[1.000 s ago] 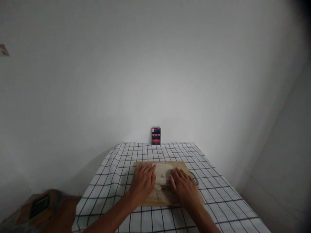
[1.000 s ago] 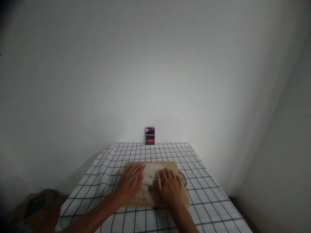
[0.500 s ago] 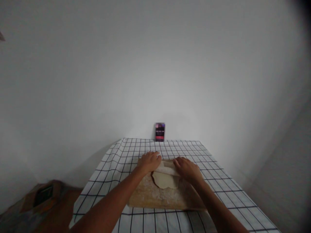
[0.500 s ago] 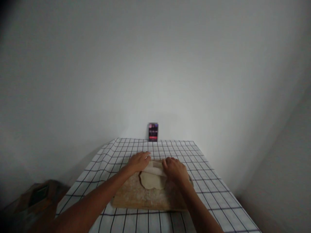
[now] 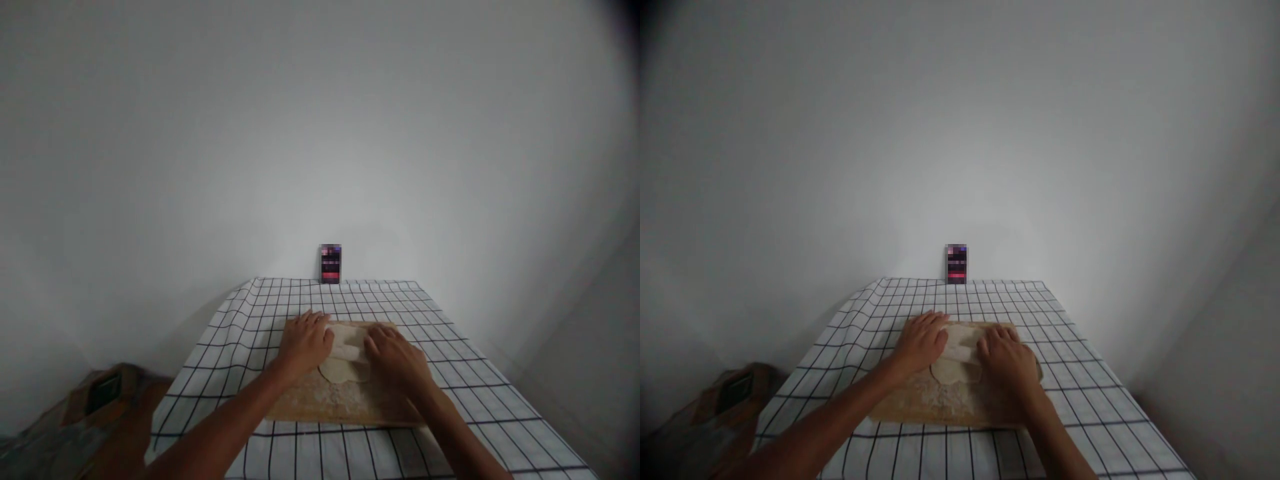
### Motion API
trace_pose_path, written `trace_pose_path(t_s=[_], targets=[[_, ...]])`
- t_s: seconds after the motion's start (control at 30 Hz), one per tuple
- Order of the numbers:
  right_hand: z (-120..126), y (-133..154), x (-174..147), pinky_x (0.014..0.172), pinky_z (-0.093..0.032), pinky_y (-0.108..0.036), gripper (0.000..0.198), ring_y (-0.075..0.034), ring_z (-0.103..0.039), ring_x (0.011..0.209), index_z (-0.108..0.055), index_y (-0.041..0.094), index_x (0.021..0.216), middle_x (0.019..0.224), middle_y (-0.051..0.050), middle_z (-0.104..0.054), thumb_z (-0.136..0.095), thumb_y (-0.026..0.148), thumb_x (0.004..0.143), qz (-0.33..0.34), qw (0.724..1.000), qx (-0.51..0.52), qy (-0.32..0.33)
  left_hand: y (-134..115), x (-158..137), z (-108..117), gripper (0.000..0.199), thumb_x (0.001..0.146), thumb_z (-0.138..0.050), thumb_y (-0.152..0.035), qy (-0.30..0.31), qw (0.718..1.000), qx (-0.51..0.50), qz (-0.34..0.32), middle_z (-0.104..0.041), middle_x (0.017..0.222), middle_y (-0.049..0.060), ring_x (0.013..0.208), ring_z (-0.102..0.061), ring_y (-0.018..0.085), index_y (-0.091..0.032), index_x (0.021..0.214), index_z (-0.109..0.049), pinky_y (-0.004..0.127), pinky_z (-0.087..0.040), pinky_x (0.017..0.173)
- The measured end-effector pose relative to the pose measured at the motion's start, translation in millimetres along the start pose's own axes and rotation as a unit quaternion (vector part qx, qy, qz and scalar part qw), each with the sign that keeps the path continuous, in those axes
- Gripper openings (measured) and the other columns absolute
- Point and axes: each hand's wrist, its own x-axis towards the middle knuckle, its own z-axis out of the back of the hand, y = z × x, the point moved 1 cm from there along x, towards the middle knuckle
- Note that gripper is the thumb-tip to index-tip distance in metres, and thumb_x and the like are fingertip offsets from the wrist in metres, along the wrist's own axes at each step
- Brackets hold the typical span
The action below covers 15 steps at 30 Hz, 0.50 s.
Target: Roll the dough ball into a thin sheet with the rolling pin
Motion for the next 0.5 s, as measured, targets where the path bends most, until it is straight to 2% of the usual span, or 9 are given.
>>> trace_pose_path(t_s=[0.07,0.17,0.27,0.37,0.5], targets=[[-6,4,-20,0.106,-0.049,-0.047,0.041,-0.031,-0.054,0.138,-0.064,0.028,0.132,0.147,-0.011,-0.061,-0.032,0.039,0.107,-0.010,1.000,0.010,-0.015,-6,-25,1,0.046,0.106,-0.041,-0.030,-0.043,0.999,0.007,-0.021,-0.057,0.155,0.009,0.150,-0.043,0.030,-0.022,0.149,-0.057,0.053,-0.031,0.125],[-19,7,-48,0.115,-0.043,-0.054,0.045,-0.033,-0.047,0.146,-0.059,0.033,0.140,0.156,-0.008,-0.056,-0.032,0.046,0.107,-0.017,0.999,0.027,-0.043,-14,-61,2,0.051,0.109,-0.033,-0.034,-0.056,0.998,-0.001,-0.038,-0.047,0.163,0.008,0.153,-0.039,0.028,-0.022,0.157,-0.047,0.052,-0.033,0.126],[-27,7,-62,0.121,-0.038,-0.056,0.046,-0.033,-0.037,0.153,-0.058,0.033,0.143,0.160,-0.006,-0.052,-0.037,0.048,0.105,0.012,0.998,0.044,-0.050,-16,-77,2,0.053,0.110,-0.031,-0.037,-0.053,0.997,-0.004,-0.053,-0.044,0.165,0.008,0.154,-0.038,0.028,-0.020,0.159,-0.044,0.052,-0.033,0.127],[-25,3,-51,0.122,-0.036,-0.055,0.047,-0.032,-0.039,0.153,-0.059,0.030,0.143,0.162,-0.007,-0.049,-0.038,0.049,0.106,0.014,0.998,0.041,-0.044,-15,-67,3,0.052,0.110,-0.033,-0.041,-0.041,0.998,-0.004,-0.045,-0.050,0.161,0.010,0.151,-0.042,0.030,-0.019,0.154,-0.051,0.052,-0.034,0.126],[-9,0,-17,0.114,-0.044,-0.048,0.048,-0.028,-0.056,0.139,-0.062,0.025,0.138,0.152,-0.012,-0.060,-0.032,0.047,0.109,0.003,0.998,0.035,-0.048,-10,-26,4,0.047,0.110,-0.037,-0.040,-0.026,0.999,0.019,-0.022,-0.062,0.150,0.012,0.146,-0.048,0.033,-0.018,0.144,-0.061,0.055,-0.035,0.123]])
